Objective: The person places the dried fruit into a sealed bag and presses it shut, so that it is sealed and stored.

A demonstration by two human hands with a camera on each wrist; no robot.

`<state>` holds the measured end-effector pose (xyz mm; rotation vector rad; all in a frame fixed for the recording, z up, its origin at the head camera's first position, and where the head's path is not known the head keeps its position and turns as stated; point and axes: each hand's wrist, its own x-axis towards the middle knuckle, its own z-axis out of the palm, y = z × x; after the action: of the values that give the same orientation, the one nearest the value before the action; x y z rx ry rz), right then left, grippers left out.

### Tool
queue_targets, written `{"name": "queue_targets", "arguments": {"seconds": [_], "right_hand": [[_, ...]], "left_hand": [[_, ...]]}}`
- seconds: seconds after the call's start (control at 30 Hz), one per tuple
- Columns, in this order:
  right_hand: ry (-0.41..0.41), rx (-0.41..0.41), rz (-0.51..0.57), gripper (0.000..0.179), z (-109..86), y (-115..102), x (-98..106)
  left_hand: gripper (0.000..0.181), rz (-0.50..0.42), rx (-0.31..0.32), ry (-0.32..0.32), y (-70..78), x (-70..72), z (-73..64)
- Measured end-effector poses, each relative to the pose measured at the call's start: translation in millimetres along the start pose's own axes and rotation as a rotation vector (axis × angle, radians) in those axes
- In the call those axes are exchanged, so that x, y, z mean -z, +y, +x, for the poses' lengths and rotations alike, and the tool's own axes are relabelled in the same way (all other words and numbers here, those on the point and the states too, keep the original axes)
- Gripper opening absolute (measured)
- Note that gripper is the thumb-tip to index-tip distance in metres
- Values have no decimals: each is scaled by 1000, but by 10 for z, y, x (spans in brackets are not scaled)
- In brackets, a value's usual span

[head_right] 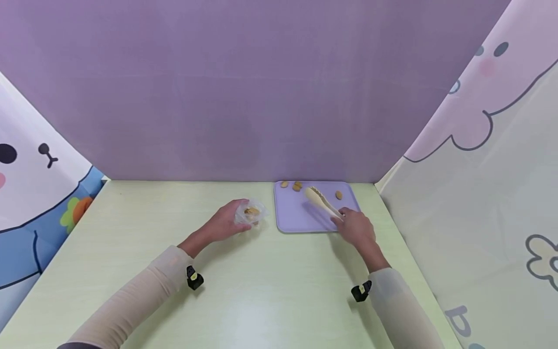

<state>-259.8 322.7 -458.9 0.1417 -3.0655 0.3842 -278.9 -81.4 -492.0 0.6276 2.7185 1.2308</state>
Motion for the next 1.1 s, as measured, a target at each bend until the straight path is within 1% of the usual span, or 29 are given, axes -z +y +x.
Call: {"name": "queue_targets", "arguments": {"seconds": [0.2,0.5,0.57,0.73,0.83,1.1], "right_hand": [[37,52,21,43,-36,-91,26],[40,105,21,39,-66,-246,73],[50,131,32,37,-70,-282,77],[82,209,19,34,-73,-371,73],[88,239,9,34,-71,-426,80],[75,279,-2,34,-74,-580,116]], "left_hand": [[81,6,0,2,5,-8,7],[81,6,1,3,28,-10,9],[81,3,3,3,27,-10,12],[81,0,0,5,12,-16,21],[81,4,-5,7,5,-22,25],[80,20,-19,13,0,-17,26]]}}
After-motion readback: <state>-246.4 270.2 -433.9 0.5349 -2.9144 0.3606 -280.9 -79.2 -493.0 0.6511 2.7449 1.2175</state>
